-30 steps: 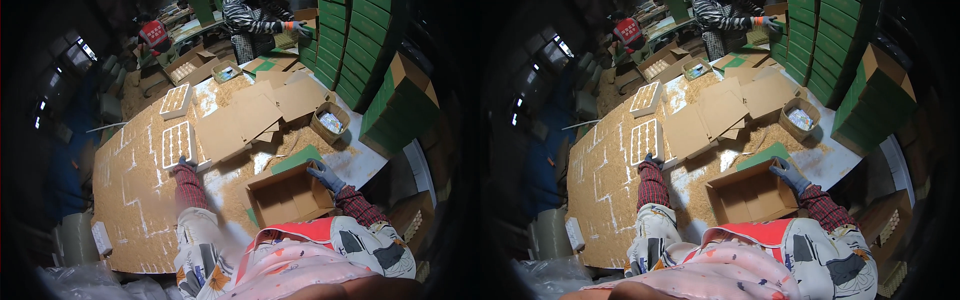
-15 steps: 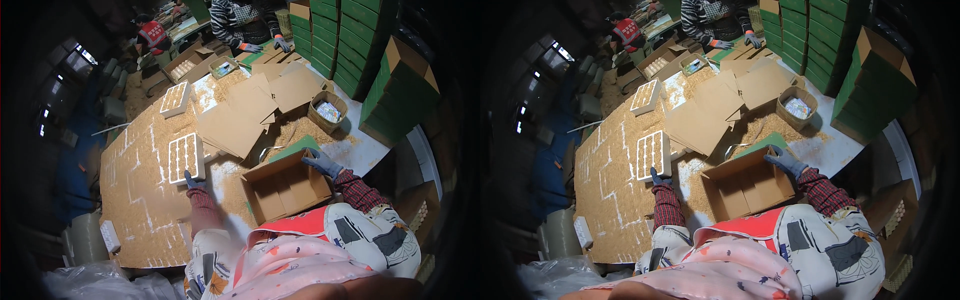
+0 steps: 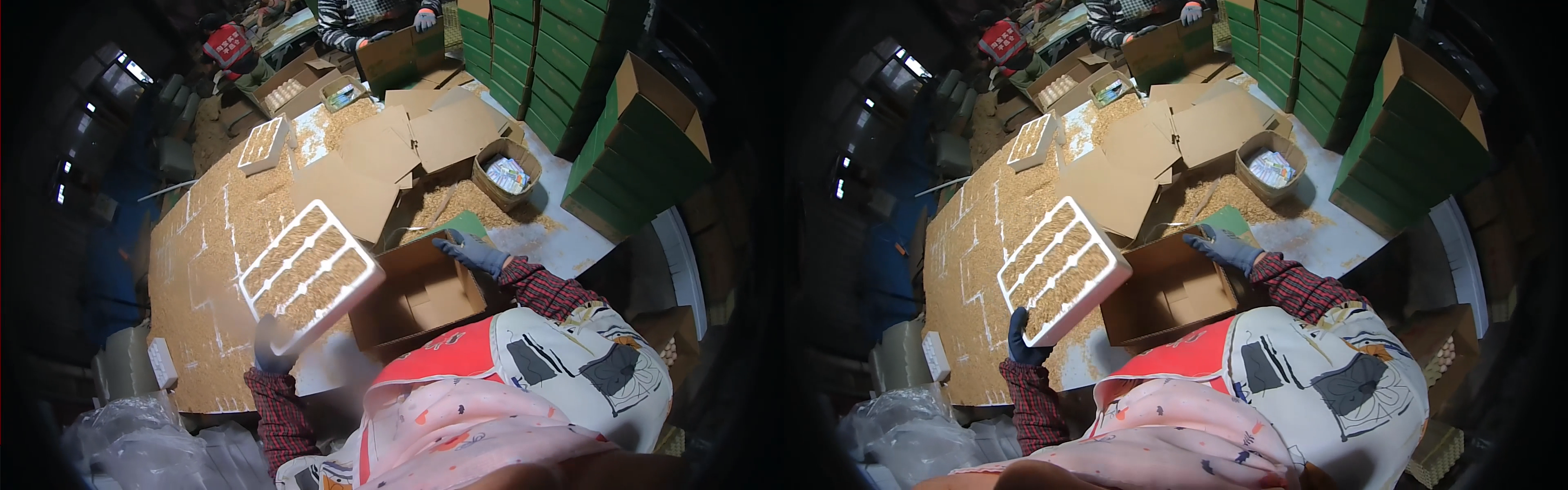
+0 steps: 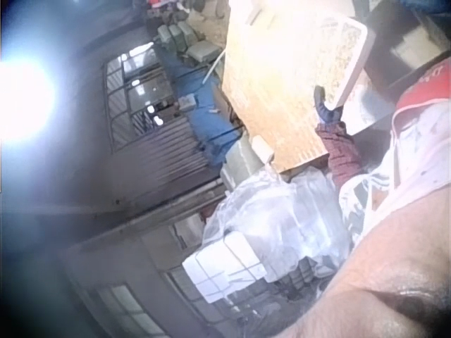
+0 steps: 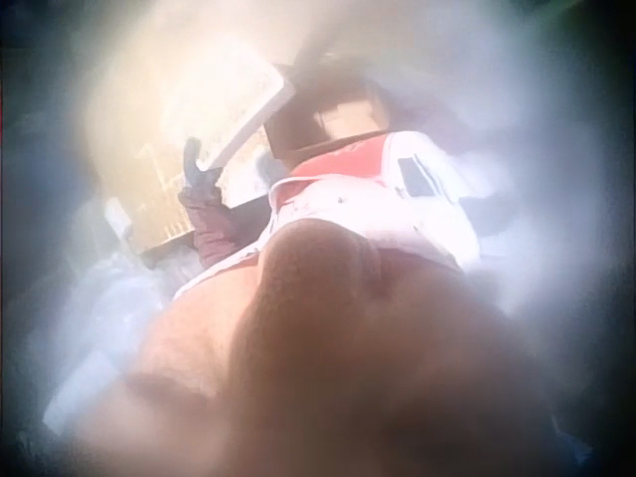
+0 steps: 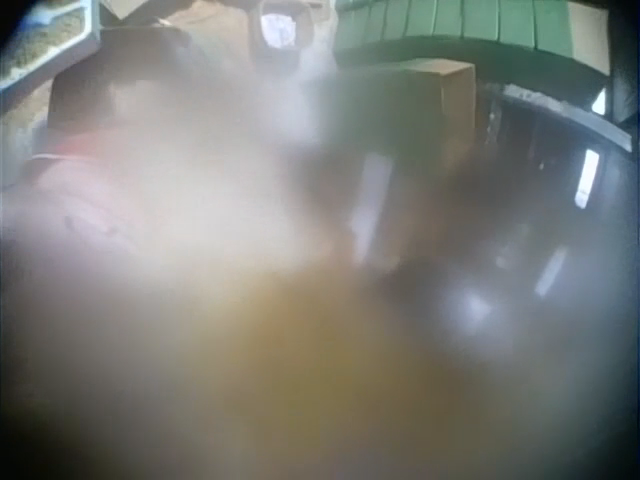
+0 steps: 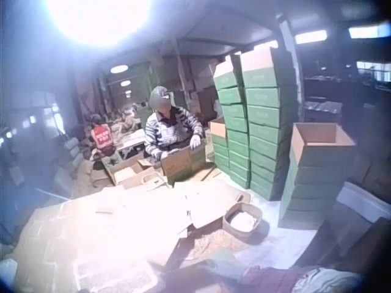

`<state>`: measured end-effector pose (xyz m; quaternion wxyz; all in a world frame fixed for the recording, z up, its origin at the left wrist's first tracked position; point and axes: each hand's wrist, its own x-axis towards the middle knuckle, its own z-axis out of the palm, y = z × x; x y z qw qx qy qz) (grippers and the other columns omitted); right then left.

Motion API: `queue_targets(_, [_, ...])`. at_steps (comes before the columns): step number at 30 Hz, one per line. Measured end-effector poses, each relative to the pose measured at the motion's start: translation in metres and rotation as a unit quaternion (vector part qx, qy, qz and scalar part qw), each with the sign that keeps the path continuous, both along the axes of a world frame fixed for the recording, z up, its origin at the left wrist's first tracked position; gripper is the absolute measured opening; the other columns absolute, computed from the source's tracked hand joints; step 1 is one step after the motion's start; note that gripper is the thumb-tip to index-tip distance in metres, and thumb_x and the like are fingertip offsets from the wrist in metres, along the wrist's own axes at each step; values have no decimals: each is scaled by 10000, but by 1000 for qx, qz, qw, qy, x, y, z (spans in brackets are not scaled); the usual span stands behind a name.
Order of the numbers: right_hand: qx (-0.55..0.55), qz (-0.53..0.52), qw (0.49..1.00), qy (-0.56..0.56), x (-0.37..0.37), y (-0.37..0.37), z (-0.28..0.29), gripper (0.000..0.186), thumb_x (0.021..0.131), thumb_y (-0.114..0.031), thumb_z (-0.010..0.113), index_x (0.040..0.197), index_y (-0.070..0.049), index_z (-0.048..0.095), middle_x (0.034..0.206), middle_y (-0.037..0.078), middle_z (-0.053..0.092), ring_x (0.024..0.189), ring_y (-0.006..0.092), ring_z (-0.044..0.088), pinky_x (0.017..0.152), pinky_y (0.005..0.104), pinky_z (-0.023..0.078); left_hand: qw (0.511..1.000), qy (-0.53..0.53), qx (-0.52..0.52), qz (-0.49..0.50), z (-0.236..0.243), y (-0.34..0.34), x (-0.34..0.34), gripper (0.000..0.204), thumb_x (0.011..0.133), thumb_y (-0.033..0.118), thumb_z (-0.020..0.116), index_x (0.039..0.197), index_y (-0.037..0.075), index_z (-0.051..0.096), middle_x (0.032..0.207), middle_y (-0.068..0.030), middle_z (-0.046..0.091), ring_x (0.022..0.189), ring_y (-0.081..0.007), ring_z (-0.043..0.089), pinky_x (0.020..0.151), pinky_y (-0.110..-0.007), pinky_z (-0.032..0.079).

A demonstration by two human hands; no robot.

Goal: The person places items into cardboard boxes and stacks the filled boxes onto a larger pile.

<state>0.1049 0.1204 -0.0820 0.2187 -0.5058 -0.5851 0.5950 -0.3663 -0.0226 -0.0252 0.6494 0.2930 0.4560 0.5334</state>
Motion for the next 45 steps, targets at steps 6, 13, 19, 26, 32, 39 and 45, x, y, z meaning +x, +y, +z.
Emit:
queue_targets(6, [365,44,930,-29,-2,13,-30,383,1015,-291,343,1273,-49,491,1098,154,609,941,274,608,809,349,475,954,241,-29,-176,-25,-12,55,429,835,279,632,1182,37,564,1139,-136,622,1054,-283,596,897,-433,486])
queue_targets(13, [200,-19,979,-11,-2,3,-22,613,973,-527,269,1214,-22,518,1142,240,578,1029,345,582,893,375,451,968,81,-175,-164,37,15,114,479,852,315,629,1217,20,533,1193,-130,587,1072,-276,584,901,-426,480])
queue_targets(19, [-82,-47,987,131,58,73,-28,597,859,-604,542,926,-30,690,853,50,658,772,169,606,678,301,506,905,344,-150,-200,13,18,181,434,865,372,634,1079,-2,580,895,-79,641,824,-188,612,768,-325,490])
queue_targets(26, [176,23,772,-610,192,183,-77,492,694,-343,688,1108,-80,642,1156,158,631,1069,295,612,891,413,491,601,739,-203,-229,-24,35,213,581,830,564,593,1067,37,537,926,-168,662,855,-306,649,770,-405,505])
queue_targets(32, [245,-80,914,-312,220,208,-93,359,887,-345,479,1156,-167,638,1179,131,614,1058,313,585,922,393,447,514,772,-281,-246,-7,47,260,448,873,439,571,1095,50,577,1001,-161,676,941,-298,658,809,-413,513])
queue_targets(39, [283,-208,922,-167,219,164,-43,366,909,-199,518,1256,-95,568,1182,121,626,1065,274,598,947,342,438,652,727,140,-162,38,123,268,459,872,400,597,1214,97,552,949,-129,671,856,-299,655,780,-377,511])
queue_targets(45, [213,-349,905,-115,221,148,-80,424,865,-176,596,1263,-44,536,1161,145,629,1039,244,608,892,334,467,517,829,-8,-213,-53,285,265,1098,656,550,759,1476,132,161,1469,-152,276,1335,-344,283,1072,-494,272])
